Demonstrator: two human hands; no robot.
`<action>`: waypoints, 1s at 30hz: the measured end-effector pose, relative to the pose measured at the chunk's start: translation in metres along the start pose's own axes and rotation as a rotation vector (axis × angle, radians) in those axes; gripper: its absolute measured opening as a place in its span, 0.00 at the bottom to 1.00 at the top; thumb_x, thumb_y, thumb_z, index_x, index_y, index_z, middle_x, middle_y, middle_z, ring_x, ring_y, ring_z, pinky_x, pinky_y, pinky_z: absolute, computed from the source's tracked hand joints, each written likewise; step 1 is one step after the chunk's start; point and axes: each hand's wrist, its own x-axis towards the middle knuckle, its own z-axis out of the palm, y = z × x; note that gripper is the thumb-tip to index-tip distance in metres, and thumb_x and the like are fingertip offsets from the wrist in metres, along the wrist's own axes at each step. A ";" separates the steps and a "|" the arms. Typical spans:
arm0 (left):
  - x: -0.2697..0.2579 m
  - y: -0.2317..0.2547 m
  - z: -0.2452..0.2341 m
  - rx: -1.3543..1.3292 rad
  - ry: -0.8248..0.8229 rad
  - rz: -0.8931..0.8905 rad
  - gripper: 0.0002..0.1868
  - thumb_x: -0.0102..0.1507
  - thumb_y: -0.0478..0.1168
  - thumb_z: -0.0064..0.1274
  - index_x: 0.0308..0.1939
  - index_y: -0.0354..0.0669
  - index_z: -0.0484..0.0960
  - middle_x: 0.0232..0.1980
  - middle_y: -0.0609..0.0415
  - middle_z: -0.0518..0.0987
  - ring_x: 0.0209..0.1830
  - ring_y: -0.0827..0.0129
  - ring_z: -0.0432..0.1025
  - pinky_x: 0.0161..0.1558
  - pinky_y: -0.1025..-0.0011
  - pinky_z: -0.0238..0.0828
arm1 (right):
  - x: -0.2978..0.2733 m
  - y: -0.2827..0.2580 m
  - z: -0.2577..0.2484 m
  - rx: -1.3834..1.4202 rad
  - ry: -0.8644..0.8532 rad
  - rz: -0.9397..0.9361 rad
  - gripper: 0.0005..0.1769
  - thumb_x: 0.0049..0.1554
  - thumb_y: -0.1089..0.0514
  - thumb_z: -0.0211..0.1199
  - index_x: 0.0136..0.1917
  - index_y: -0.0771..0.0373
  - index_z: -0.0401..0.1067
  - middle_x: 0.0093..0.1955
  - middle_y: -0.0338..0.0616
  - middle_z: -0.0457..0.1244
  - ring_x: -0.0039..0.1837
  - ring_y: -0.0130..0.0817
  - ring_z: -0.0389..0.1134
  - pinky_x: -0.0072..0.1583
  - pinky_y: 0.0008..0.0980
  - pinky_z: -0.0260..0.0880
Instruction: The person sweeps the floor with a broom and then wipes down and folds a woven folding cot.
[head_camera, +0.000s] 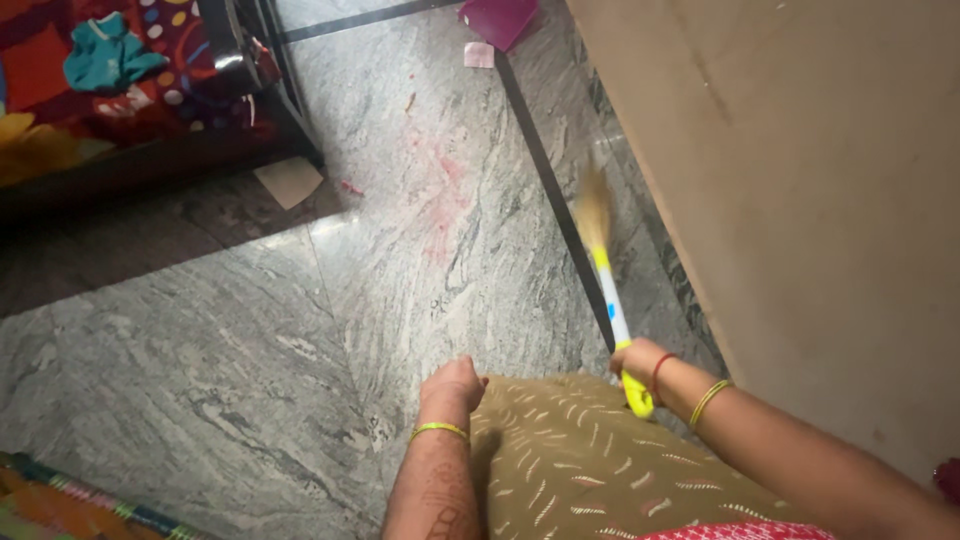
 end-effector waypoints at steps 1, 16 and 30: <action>0.001 0.004 -0.001 -0.016 0.000 -0.008 0.27 0.66 0.58 0.53 0.64 0.51 0.75 0.67 0.49 0.76 0.69 0.55 0.70 0.65 0.57 0.69 | 0.013 0.007 0.010 -0.032 0.008 0.025 0.05 0.51 0.66 0.62 0.41 0.69 0.69 0.29 0.50 0.61 0.28 0.41 0.63 0.30 0.42 0.65; 0.020 0.080 -0.066 0.077 0.116 0.025 0.19 0.66 0.55 0.53 0.57 0.53 0.81 0.62 0.48 0.80 0.63 0.52 0.74 0.61 0.56 0.72 | 0.005 -0.092 -0.076 -0.195 -0.137 -0.154 0.09 0.51 0.64 0.64 0.44 0.61 0.66 0.30 0.45 0.61 0.27 0.39 0.62 0.29 0.42 0.63; 0.026 0.183 -0.117 0.233 0.232 0.129 0.19 0.64 0.55 0.56 0.54 0.51 0.81 0.59 0.49 0.79 0.61 0.53 0.74 0.56 0.54 0.73 | 0.122 -0.147 -0.045 0.525 -0.480 0.064 0.07 0.57 0.60 0.64 0.44 0.61 0.67 0.31 0.40 0.61 0.29 0.32 0.65 0.32 0.34 0.68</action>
